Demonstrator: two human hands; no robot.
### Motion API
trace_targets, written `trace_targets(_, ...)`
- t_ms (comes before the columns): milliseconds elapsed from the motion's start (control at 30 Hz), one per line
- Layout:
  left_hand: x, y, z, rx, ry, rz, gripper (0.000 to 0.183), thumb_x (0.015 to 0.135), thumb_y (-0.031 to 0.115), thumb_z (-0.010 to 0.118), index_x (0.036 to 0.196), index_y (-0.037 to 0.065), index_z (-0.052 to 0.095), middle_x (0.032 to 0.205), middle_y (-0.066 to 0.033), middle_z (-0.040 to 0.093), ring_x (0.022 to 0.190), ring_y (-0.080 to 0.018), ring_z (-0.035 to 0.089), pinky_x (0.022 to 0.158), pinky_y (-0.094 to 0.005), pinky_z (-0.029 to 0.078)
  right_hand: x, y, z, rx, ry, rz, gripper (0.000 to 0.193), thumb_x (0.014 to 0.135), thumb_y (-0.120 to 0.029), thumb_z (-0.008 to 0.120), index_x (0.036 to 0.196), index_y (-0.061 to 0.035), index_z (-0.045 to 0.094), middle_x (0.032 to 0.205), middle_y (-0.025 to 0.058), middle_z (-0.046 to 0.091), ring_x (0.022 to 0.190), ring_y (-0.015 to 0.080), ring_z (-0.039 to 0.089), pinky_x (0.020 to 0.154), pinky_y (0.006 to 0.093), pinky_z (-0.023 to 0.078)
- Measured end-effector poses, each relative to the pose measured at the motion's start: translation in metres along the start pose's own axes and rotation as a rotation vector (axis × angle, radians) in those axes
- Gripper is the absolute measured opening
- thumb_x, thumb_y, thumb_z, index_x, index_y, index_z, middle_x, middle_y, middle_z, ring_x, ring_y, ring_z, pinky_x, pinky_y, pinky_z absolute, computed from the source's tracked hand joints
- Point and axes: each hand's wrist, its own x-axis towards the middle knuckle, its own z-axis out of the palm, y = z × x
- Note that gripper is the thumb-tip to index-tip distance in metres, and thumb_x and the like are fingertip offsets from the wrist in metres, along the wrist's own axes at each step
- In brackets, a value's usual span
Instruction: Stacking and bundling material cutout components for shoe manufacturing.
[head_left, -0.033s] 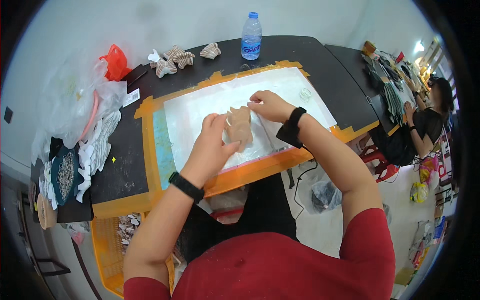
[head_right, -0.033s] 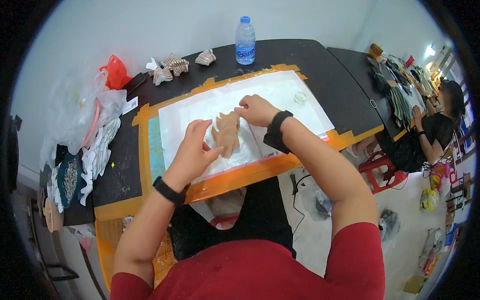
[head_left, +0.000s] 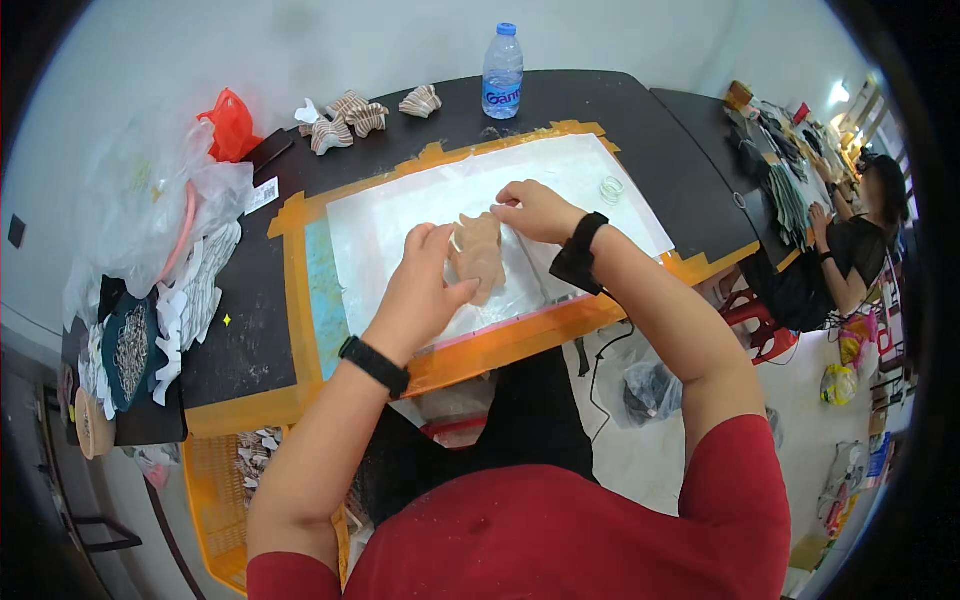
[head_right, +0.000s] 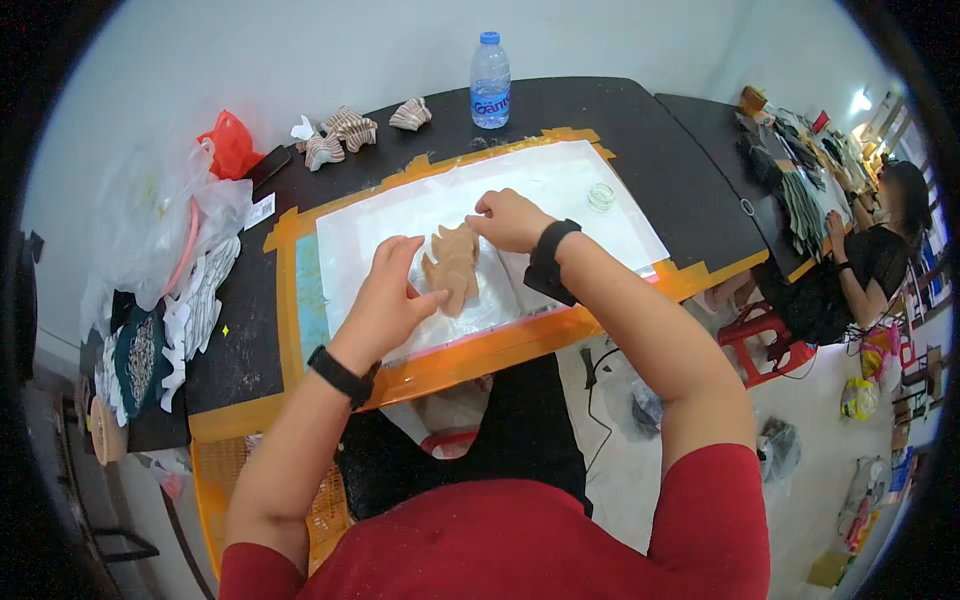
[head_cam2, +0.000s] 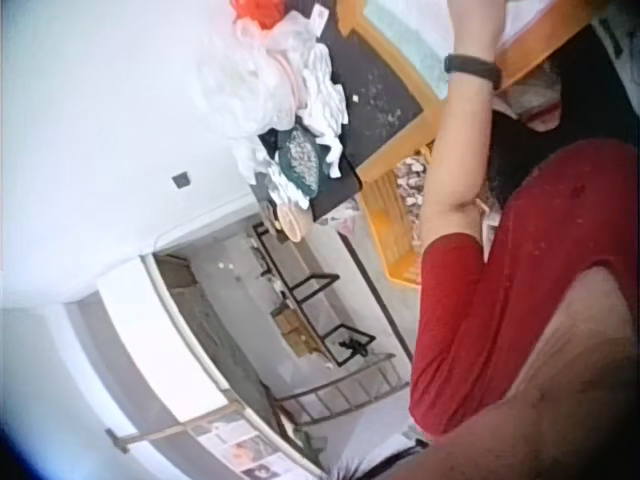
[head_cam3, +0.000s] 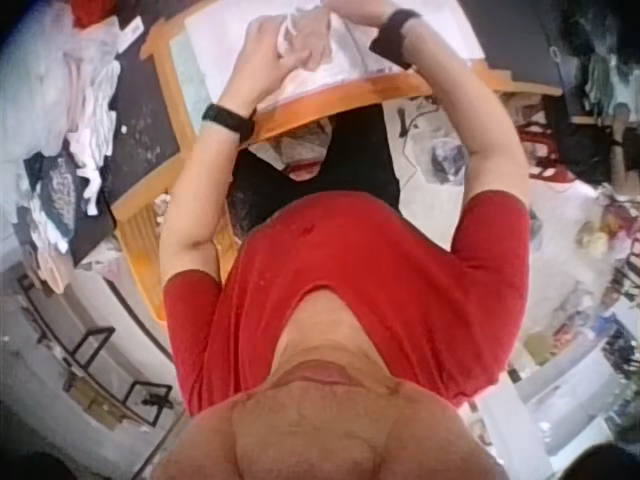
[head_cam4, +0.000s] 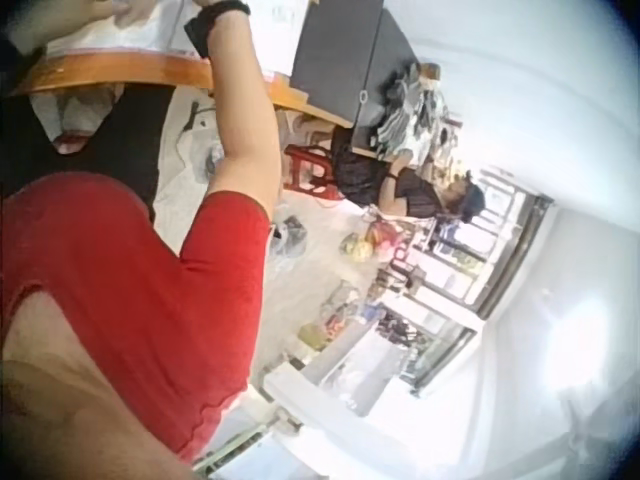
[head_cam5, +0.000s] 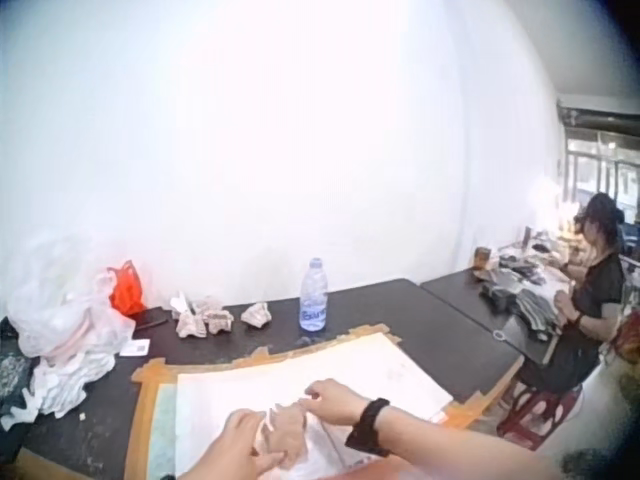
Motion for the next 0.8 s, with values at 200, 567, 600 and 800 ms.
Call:
trace_targets(200, 0.022, -0.012, 0.005, 0.174, -0.077, -0.012, 0.077, 0.075, 0.019, 0.082, 0.139, -0.001, 0.044, 0.139, -0.0215, 0.044, 0.114, -0.0366, 0.058, 0.097, -0.0372, 0.05, 0.006, -0.003, 0.011, -0.063, -0.025, -0.029, 0.033, 0.087, -0.031, 0.066, 0.1, -0.0011, 0.069, 0.099, 0.0208, 0.069, 0.089, 0.0338, 0.067, 0.081, 0.0393, 0.055)
trace_targets(567, 0.033, -0.022, 0.009, 0.243, 0.016, 0.094, 0.087, 0.069, 0.015, 0.082, 0.144, 0.0, 0.041, 0.141, -0.0237, 0.048, 0.124, -0.0401, 0.049, 0.104, -0.044, 0.044, -0.02, -0.035, 0.015, 0.382, -0.183, -0.034, 0.034, 0.095, -0.026, 0.063, 0.117, -0.0014, 0.056, 0.103, 0.0165, 0.067, 0.094, 0.0238, 0.066, 0.081, 0.0343, 0.053)
trace_targets(600, 0.034, -0.023, 0.01, 0.243, 0.018, 0.088, 0.087, 0.069, 0.015, 0.082, 0.144, 0.0, 0.041, 0.141, -0.0237, 0.048, 0.124, -0.0401, 0.049, 0.104, -0.044, 0.044, -0.026, -0.038, 0.019, 0.403, -0.186, -0.116, 0.037, 0.095, -0.027, 0.063, 0.121, -0.0014, 0.054, 0.104, 0.0175, 0.068, 0.095, 0.0258, 0.066, 0.082, 0.0355, 0.053)
trace_targets(800, 0.033, -0.019, 0.006, -0.063, -0.134, -0.058, 0.067, 0.069, 0.016, 0.079, 0.13, 0.002, 0.053, 0.114, -0.0189, 0.065, 0.11, -0.039, 0.055, 0.096, -0.0439, 0.048, -0.056, -0.065, 0.034, 0.18, 0.05, -0.264, 0.05, 0.094, -0.023, 0.064, 0.133, 0.0019, 0.047, 0.117, 0.0236, 0.062, 0.107, 0.0346, 0.063, 0.094, 0.0395, 0.049)
